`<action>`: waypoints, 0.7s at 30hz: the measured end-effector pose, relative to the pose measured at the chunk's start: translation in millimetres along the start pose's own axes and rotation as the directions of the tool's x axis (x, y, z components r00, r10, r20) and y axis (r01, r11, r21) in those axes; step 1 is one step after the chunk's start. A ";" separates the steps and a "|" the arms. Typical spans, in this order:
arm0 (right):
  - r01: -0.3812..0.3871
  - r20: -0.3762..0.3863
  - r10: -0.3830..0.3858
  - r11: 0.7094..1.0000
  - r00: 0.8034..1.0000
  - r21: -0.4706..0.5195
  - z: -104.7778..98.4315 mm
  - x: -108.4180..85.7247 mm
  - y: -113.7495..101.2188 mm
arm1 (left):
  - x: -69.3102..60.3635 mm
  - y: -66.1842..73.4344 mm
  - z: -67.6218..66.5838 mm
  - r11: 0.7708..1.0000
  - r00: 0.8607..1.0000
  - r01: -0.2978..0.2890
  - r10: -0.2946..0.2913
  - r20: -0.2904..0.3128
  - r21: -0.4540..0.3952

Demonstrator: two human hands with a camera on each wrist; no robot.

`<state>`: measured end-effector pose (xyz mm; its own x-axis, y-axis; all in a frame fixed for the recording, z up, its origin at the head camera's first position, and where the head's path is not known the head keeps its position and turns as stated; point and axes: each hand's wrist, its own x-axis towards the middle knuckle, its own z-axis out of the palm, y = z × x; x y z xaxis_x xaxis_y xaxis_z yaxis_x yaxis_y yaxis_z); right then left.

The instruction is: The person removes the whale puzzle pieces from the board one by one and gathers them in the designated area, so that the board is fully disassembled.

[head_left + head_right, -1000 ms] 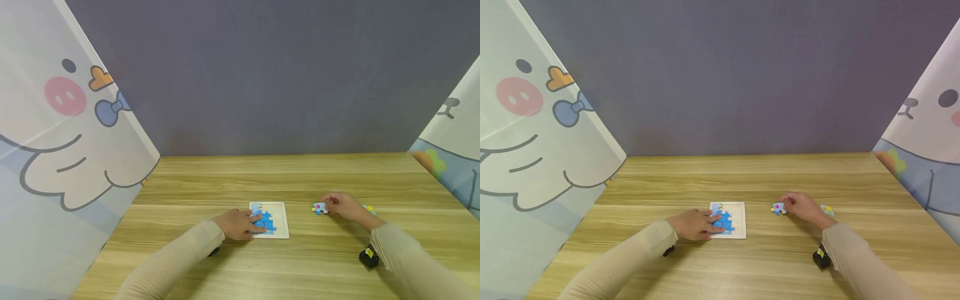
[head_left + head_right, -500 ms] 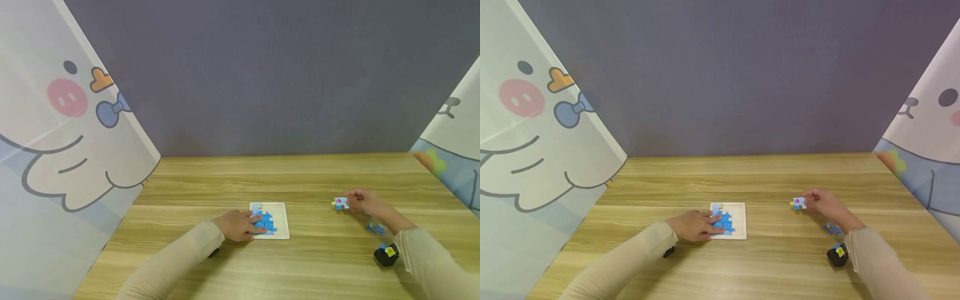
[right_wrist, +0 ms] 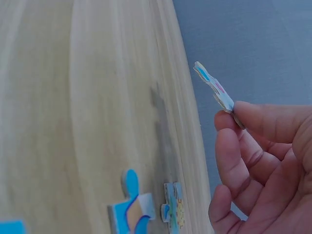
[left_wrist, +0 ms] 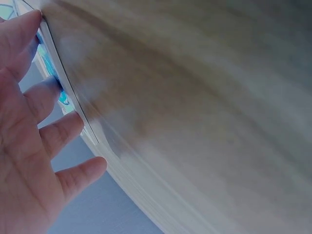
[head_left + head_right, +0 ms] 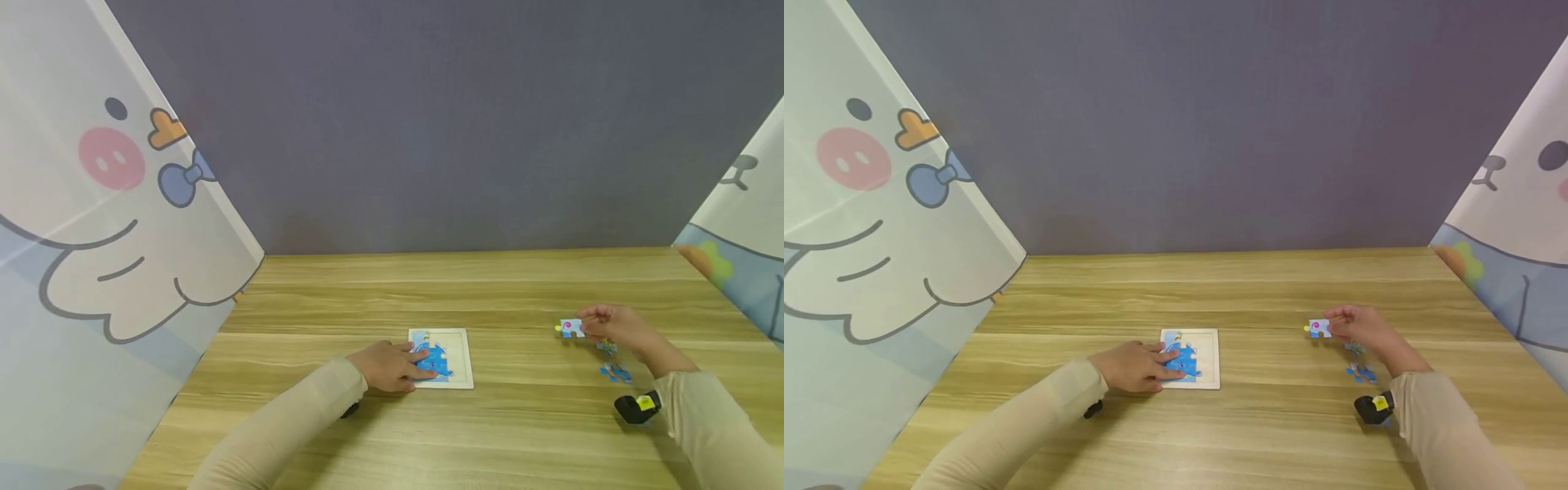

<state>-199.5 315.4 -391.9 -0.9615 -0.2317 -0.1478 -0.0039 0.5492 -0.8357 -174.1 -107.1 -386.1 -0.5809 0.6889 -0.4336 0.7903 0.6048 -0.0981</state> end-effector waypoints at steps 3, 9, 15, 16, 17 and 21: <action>0.001 0.009 -0.001 1.000 1.000 0.015 1.1 1.8 4.1 | 0.1 -0.7 -0.5 1.000 1.000 0.000 0.000 -0.003 0.009; -0.016 0.039 0.015 1.000 0.999 0.016 4.2 2.1 8.1 | 1.1 -0.6 -0.9 1.000 1.000 -0.003 0.003 0.011 0.005; -0.039 0.036 0.040 0.999 0.999 -0.029 5.8 2.6 7.0 | 2.0 1.2 -2.6 1.000 0.999 0.016 -0.016 0.051 -0.001; -0.041 0.040 0.043 0.998 0.998 -0.037 6.0 3.0 6.8 | 1.9 1.5 -3.0 1.000 0.998 0.020 -0.020 0.056 -0.007; -0.045 0.044 0.047 0.998 0.998 -0.043 6.2 3.4 6.6 | 1.8 1.7 -3.4 1.000 0.998 0.022 -0.021 0.058 -0.011; -0.056 0.046 0.059 0.996 0.997 -0.075 6.9 5.2 6.2 | 1.1 2.2 -4.4 1.000 0.998 0.022 -0.022 0.062 -0.011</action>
<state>-202.7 312.1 -401.5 -0.9464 -0.2353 -0.2213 0.0290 0.6202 -0.7839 -173.9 -103.3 -382.8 -0.5847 0.6497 -0.4858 0.7749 0.6245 -0.0977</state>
